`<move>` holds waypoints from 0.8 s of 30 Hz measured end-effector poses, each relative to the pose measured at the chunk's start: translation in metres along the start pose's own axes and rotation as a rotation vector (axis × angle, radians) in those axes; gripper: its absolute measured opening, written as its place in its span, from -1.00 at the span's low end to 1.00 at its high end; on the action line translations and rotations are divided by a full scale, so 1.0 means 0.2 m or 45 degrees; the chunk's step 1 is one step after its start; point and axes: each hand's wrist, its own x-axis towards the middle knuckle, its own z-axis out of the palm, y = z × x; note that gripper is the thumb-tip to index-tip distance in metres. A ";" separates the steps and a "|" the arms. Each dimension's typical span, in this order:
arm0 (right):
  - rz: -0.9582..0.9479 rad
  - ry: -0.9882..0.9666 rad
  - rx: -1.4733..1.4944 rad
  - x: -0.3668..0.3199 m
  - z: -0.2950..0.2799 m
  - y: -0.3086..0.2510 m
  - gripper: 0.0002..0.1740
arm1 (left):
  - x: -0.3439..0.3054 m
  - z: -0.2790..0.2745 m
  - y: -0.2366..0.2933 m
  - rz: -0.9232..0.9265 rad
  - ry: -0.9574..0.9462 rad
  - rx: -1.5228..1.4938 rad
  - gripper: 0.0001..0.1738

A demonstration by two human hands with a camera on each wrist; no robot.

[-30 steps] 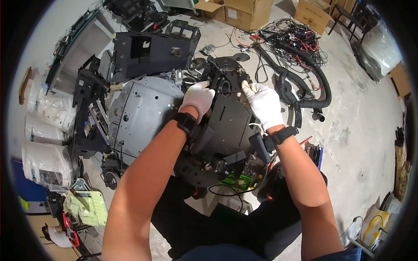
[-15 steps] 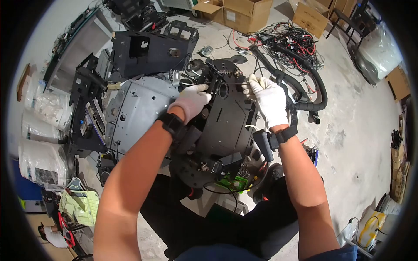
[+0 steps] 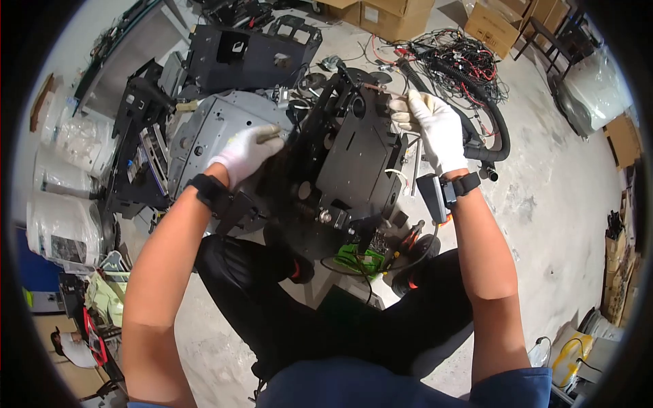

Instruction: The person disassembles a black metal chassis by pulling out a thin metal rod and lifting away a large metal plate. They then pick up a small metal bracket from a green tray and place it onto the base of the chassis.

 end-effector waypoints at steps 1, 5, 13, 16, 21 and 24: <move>-0.016 -0.006 0.022 -0.02 0.00 -0.01 -0.69 | -0.02 0.06 -0.05 0.032 0.090 0.000 -0.46; -0.059 -0.006 -0.236 -0.13 -0.02 -0.05 -0.64 | -0.05 0.22 -0.18 0.045 -0.091 0.030 -0.53; 0.068 -0.088 -0.224 -0.22 0.01 0.03 -0.58 | -0.05 0.13 -0.07 0.052 0.007 0.054 -0.41; 0.073 -0.124 -0.188 -0.22 0.04 0.05 -0.59 | -0.14 -0.11 0.11 -0.050 0.009 -0.321 -0.38; 0.047 -0.047 -0.056 -0.09 -0.04 0.21 -0.54 | -0.28 -0.39 0.48 0.111 0.475 -0.900 -0.43; 0.060 -0.019 0.011 -0.03 -0.06 0.27 -0.54 | -0.29 -0.71 0.50 0.200 0.104 -1.070 -0.31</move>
